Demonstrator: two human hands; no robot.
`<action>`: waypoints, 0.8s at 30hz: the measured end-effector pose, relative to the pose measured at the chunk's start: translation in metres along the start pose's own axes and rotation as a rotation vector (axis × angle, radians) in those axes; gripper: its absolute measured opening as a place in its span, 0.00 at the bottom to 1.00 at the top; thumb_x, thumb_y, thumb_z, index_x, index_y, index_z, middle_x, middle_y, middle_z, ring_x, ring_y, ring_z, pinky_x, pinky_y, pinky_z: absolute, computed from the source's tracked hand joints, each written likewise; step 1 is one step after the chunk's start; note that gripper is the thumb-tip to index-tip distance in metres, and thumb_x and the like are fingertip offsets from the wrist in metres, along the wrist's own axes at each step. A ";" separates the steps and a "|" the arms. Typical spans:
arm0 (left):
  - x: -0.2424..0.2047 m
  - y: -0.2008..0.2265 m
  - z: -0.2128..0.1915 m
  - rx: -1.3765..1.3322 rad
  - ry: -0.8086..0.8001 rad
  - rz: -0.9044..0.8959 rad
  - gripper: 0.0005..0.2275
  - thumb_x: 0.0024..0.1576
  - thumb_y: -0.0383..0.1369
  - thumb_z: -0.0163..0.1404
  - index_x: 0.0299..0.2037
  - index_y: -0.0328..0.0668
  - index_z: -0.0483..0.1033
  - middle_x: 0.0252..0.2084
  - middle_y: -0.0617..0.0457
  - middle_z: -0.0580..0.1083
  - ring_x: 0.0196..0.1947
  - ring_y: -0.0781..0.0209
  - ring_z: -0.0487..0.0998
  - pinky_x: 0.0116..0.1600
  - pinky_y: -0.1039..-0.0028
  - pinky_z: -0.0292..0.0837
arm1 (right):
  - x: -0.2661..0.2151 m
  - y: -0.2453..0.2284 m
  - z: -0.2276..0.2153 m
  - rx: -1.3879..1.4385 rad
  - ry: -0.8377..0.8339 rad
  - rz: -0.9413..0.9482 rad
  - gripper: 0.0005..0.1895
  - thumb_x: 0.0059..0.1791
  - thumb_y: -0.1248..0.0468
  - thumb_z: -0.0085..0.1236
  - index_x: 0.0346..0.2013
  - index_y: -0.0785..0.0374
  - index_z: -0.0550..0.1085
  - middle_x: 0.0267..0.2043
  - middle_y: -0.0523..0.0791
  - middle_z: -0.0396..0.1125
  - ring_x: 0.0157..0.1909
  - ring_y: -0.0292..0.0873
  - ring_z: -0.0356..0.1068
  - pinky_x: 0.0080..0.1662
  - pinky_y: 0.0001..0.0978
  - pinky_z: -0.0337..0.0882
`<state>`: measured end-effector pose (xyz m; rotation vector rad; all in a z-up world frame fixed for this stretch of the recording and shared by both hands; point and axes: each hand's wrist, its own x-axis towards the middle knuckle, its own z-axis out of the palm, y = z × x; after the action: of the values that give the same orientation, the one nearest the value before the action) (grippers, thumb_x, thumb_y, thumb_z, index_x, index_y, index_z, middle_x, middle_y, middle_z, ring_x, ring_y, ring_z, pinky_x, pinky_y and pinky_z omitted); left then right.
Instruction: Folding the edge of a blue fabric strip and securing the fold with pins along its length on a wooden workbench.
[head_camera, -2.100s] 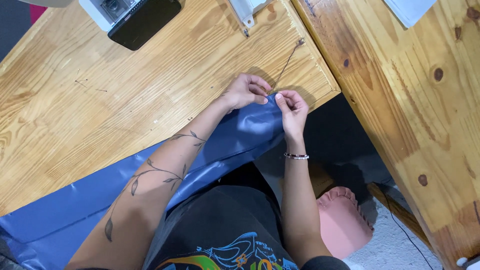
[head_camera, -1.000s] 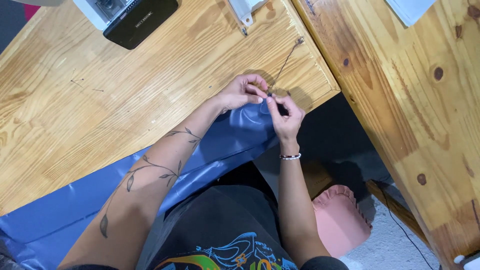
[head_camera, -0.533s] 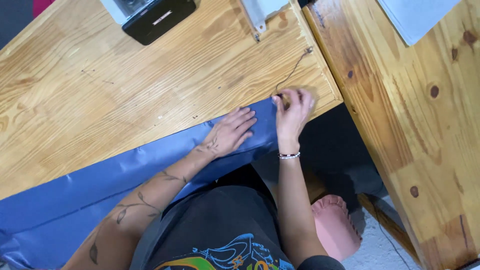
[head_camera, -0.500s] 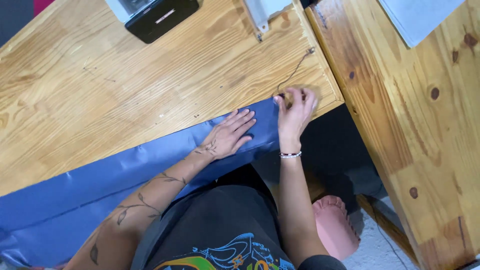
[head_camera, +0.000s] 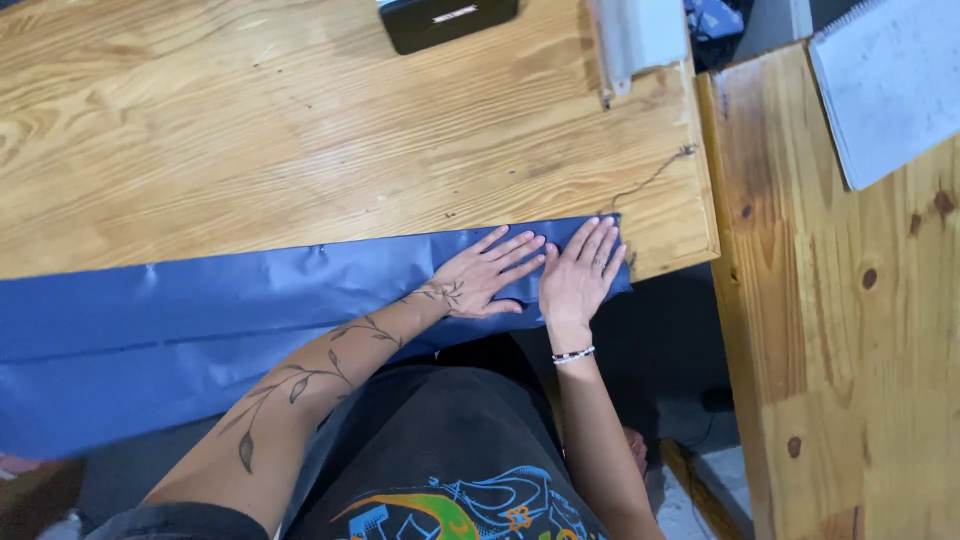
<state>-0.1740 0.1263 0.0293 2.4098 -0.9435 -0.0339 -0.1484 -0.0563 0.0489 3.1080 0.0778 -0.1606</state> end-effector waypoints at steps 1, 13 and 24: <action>-0.005 -0.002 -0.002 0.005 0.009 -0.011 0.37 0.63 0.61 0.36 0.77 0.47 0.51 0.79 0.46 0.49 0.79 0.52 0.46 0.79 0.54 0.32 | 0.000 0.000 0.002 -0.001 0.004 -0.015 0.38 0.57 0.49 0.48 0.73 0.73 0.55 0.76 0.62 0.50 0.78 0.58 0.47 0.75 0.56 0.33; -0.052 -0.010 -0.019 0.063 0.044 -0.064 0.31 0.64 0.58 0.34 0.76 0.57 0.54 0.79 0.47 0.50 0.79 0.52 0.46 0.80 0.55 0.35 | 0.001 -0.008 -0.027 -0.008 -0.157 0.019 0.55 0.51 0.28 0.36 0.75 0.72 0.48 0.78 0.61 0.42 0.79 0.59 0.42 0.75 0.53 0.37; -0.113 0.000 -0.032 0.066 0.069 -0.262 0.31 0.65 0.58 0.32 0.76 0.58 0.53 0.79 0.45 0.49 0.79 0.50 0.47 0.79 0.55 0.38 | -0.002 -0.007 -0.020 -0.080 -0.210 0.015 0.55 0.52 0.28 0.31 0.77 0.70 0.46 0.79 0.60 0.41 0.80 0.58 0.40 0.75 0.56 0.34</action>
<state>-0.2522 0.2133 0.0371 2.5629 -0.6020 -0.0163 -0.1487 -0.0487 0.0686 2.9900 0.0547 -0.4697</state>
